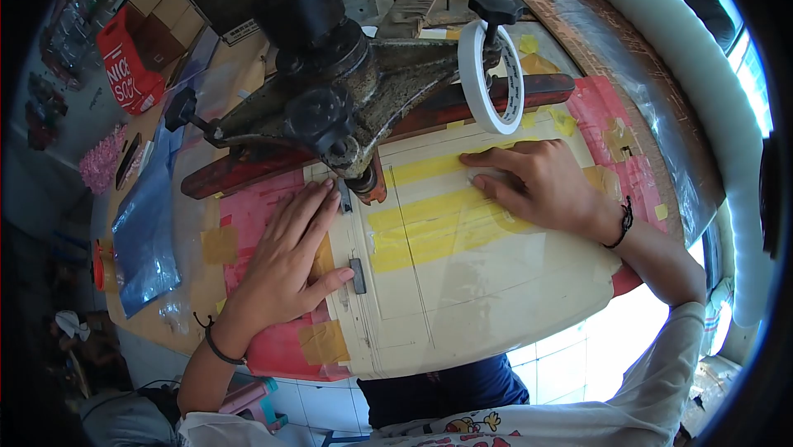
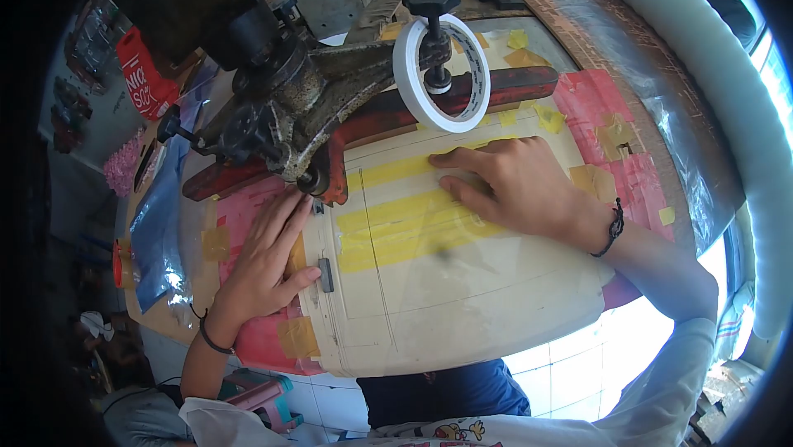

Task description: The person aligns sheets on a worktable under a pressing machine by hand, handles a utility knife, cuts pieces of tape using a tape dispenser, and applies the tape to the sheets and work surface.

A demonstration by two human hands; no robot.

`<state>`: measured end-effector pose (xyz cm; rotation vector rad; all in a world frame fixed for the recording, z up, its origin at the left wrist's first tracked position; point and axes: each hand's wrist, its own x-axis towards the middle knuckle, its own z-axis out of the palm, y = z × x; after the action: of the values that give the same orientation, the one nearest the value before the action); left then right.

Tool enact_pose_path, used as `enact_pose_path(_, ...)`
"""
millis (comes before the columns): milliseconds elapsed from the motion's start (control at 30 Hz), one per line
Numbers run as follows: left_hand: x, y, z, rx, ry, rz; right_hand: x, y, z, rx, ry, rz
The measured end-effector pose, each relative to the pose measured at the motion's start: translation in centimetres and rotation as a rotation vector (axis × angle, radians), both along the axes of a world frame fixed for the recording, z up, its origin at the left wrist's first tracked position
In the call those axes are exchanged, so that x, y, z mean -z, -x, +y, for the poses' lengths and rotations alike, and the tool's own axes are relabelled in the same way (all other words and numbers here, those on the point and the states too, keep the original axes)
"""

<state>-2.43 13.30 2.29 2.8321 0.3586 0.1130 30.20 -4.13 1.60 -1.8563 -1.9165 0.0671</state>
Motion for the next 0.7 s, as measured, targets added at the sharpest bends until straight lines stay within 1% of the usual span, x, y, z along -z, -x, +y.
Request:
enact_pose_path(133, 0.0, 0.0, -0.2, -0.013, -0.002, 0.003, -0.2, 0.0, -0.1, 0.006, 0.028, -0.009)
enact_pose_path(267, -0.1, 0.0, -0.4, -0.022, 0.005, 0.006, 0.1, 0.0, 0.1, -0.006, -0.010, 0.022)
enact_pose_path(567, 0.1, -0.2, -0.3, 0.010, -0.080, -0.020, -0.9, 0.4, 0.2, 0.010, -0.001, 0.043)
enact_pose_path(700, 0.2, -0.1, -0.2, 0.012, -0.085, 0.023, -0.5, 0.3, 0.3, -0.044, -0.079, 0.060)
